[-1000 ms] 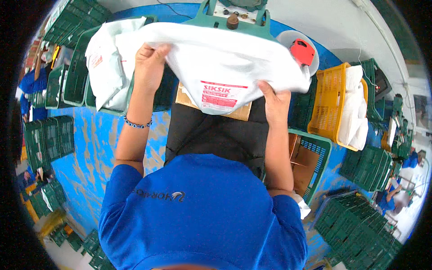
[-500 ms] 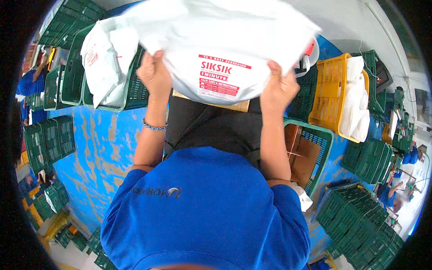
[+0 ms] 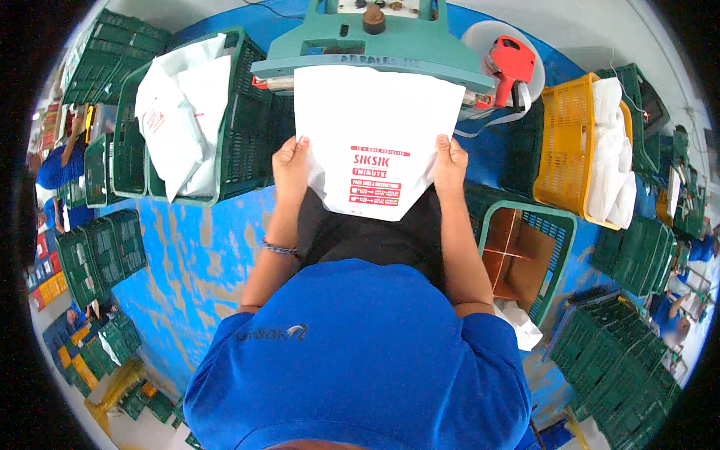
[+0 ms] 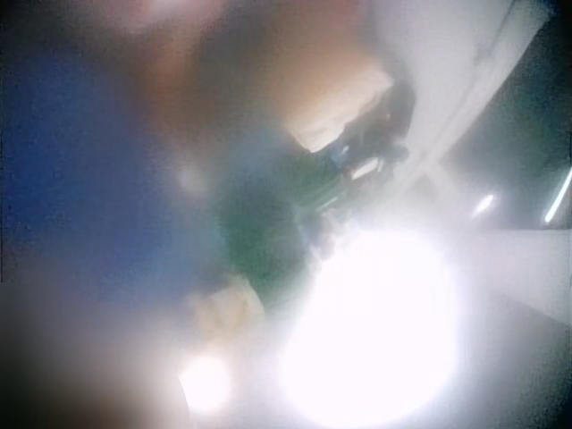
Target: The person repeatedly picks white plastic bags from a green basket, places them on a heat-sealing machine, and seals them using a red handheld heat gun. Sealed bags are placed into a yellow basket. The process is repeated continuously throughout the clip.
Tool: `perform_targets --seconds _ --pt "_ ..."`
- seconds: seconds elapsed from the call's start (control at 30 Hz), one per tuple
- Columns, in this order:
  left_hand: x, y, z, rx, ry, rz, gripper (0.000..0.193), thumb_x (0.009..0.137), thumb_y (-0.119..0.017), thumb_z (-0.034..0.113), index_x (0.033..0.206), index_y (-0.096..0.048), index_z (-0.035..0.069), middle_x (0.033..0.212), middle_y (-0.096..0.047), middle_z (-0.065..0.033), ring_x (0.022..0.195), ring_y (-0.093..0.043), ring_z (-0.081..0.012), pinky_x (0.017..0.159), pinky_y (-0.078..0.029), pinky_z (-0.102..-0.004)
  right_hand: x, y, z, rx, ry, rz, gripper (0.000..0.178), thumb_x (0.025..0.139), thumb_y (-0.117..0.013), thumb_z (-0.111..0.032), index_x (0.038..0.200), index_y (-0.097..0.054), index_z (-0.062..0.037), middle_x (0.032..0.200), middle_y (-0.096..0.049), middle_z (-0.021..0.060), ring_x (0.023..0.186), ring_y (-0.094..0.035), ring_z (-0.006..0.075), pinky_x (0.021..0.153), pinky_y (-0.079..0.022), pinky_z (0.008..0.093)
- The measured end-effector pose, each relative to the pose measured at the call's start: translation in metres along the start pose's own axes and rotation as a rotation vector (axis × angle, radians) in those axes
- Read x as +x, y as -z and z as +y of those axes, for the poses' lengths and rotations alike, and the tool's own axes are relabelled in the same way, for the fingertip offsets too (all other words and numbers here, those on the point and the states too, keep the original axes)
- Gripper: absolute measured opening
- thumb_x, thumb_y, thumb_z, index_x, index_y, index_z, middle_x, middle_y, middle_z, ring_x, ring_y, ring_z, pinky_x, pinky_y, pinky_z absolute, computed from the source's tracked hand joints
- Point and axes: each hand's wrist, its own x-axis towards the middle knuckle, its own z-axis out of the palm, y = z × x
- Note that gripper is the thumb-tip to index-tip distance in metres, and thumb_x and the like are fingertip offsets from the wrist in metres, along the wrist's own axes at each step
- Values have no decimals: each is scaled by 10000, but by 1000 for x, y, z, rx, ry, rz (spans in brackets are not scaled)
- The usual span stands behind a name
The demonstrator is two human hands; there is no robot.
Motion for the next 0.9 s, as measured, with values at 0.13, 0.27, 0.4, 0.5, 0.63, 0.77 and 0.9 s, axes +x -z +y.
perform_targets --seconds 0.13,0.27,0.4,0.5,0.63,0.77,0.9 --pt "9 8 46 -501 199 -324 217 871 -601 96 1017 -629 -62 902 -659 -68 751 -617 -121 672 -496 -247 2 20 -36 347 -146 -56 274 910 -588 -196 1025 -615 51 925 -645 50 806 -571 106 739 -448 233" --pt "25 5 87 -666 125 -378 199 849 -626 64 1005 -631 -59 899 -664 -93 738 -632 -137 656 -500 -245 6 24 -71 402 -96 -69 271 832 -655 -58 1063 -605 73 992 -654 101 838 -612 139 763 -486 249" --pt "38 1 91 -595 -27 -252 176 837 -641 79 939 -645 -64 835 -667 -89 705 -625 -129 614 -498 -254 16 16 -75 432 26 35 194 837 -652 -74 977 -642 59 877 -655 59 737 -572 97 680 -456 231" --pt "52 -2 68 -497 132 -135 203 824 -653 107 930 -649 -66 803 -664 -84 665 -612 -121 613 -486 -240 28 2 -52 260 -50 230 175 837 -661 -106 924 -660 45 809 -640 43 686 -539 83 633 -436 230" --pt "60 -7 27 -320 183 -79 181 795 -669 117 844 -664 -57 752 -649 -58 634 -589 -112 590 -457 -240 35 -7 -17 169 -272 330 169 819 -675 -126 832 -666 42 748 -622 29 653 -519 91 604 -415 235" --pt "63 -10 10 -464 213 -101 169 801 -651 102 827 -661 -65 741 -642 -58 616 -581 -117 581 -458 -249 39 2 -12 309 -233 284 168 790 -683 -112 772 -653 53 718 -614 35 632 -524 106 604 -406 245" --pt "72 -14 17 -612 186 -102 188 803 -644 96 848 -643 -87 762 -644 -86 611 -587 -130 573 -468 -253 51 4 -24 281 -171 259 158 775 -686 -98 800 -653 54 745 -622 45 664 -542 113 628 -417 248"
